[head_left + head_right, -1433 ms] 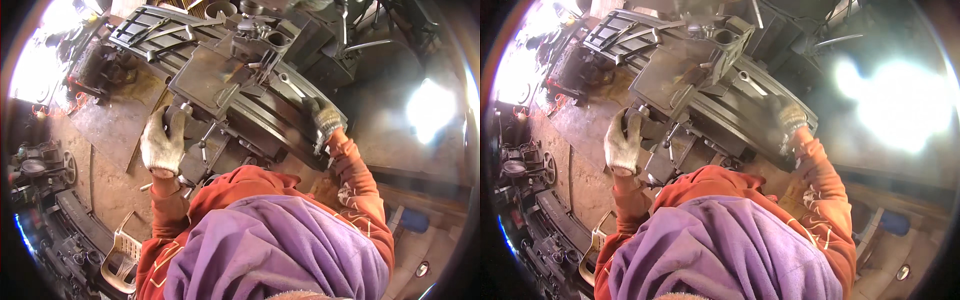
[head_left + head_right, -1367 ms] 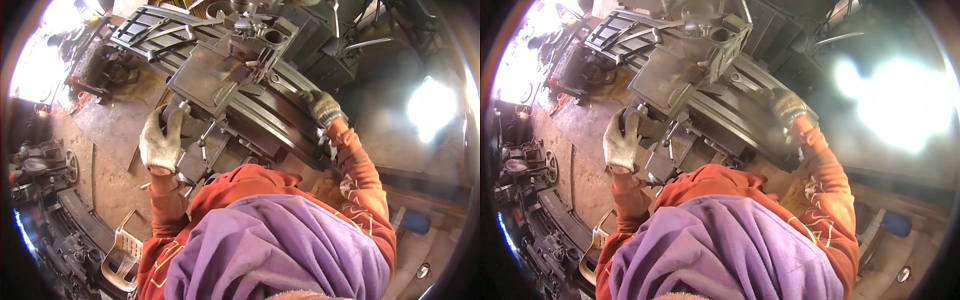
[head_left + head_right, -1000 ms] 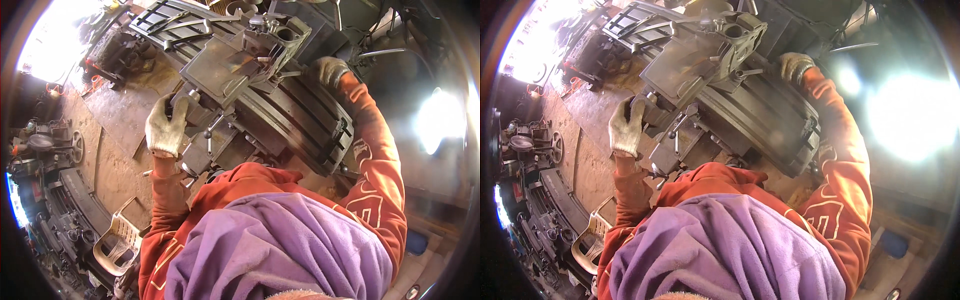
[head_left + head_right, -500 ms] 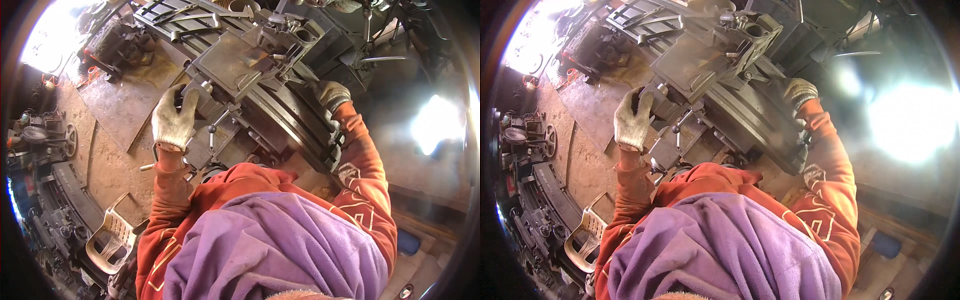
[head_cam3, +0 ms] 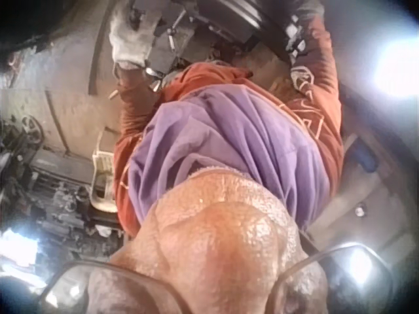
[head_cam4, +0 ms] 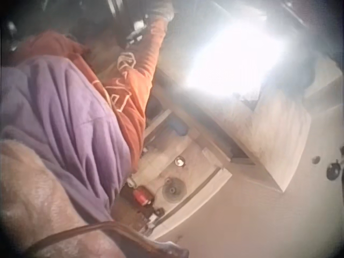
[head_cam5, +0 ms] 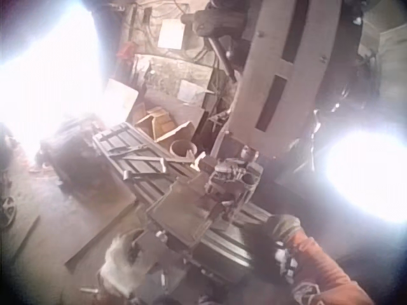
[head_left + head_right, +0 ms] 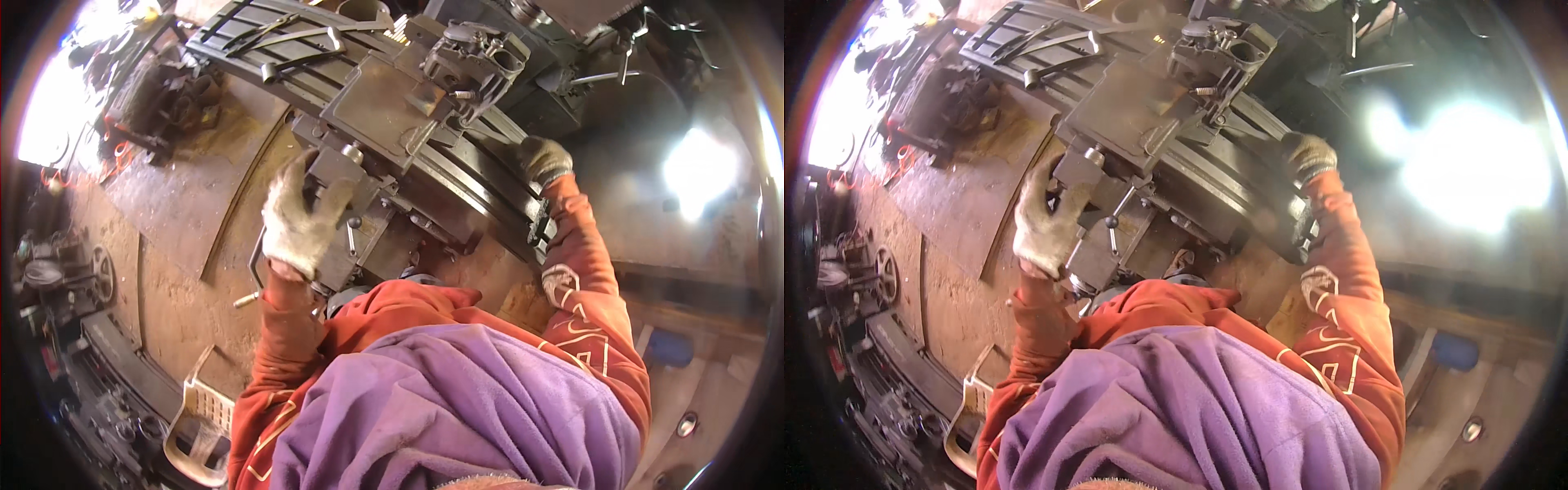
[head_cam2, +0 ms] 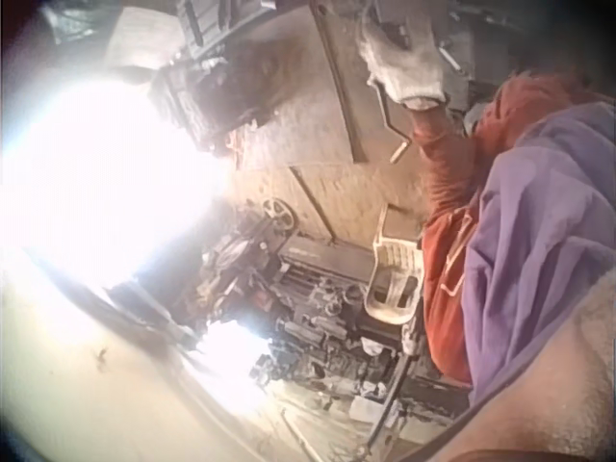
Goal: The person adjusts various handwheels and levers on a milling machine, securing a metal component in a vise and aligning the machine head.
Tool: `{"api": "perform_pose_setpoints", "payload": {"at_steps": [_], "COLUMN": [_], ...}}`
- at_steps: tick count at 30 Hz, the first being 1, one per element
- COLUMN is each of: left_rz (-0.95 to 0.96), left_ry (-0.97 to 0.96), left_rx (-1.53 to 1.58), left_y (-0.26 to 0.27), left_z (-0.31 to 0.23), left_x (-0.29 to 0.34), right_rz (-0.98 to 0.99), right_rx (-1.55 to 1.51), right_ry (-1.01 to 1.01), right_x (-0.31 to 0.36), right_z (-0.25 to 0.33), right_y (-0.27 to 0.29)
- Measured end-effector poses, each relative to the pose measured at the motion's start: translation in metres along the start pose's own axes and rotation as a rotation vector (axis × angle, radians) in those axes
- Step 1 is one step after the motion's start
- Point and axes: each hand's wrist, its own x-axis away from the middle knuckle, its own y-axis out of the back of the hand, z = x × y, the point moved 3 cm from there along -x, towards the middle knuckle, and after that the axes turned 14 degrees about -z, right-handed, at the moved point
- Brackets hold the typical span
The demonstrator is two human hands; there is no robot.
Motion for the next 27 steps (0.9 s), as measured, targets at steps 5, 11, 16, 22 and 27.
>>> {"api": "perform_pose_setpoints", "payload": {"at_steps": [5, 11, 16, 22, 27], "left_rz": [-0.082, -0.084, -0.076, -0.137, -0.22], "left_ry": [-0.137, -0.107, 0.101, 0.119, 0.124], "left_rx": [0.082, 0.17, 0.296, -0.062, -0.362], "left_y": [-0.006, -0.01, -0.009, 0.003, -0.013], "left_z": [0.006, 0.001, 0.009, -0.001, -0.034], "left_x": [0.004, 0.003, 0.006, 0.012, 0.012], "right_rz": [-0.17, -0.01, 0.067, 0.178, -0.132], "right_rx": [-0.152, -0.772, -1.265, -1.268, -1.071], "right_ry": [-0.091, -0.903, -1.014, -0.912, -0.214], "right_x": [0.095, 0.092, 0.09, 0.103, 0.096], "right_z": [0.1, 0.184, 0.185, 0.132, 0.04], "right_y": [-0.036, -0.052, -0.051, 0.024, 0.014]}}
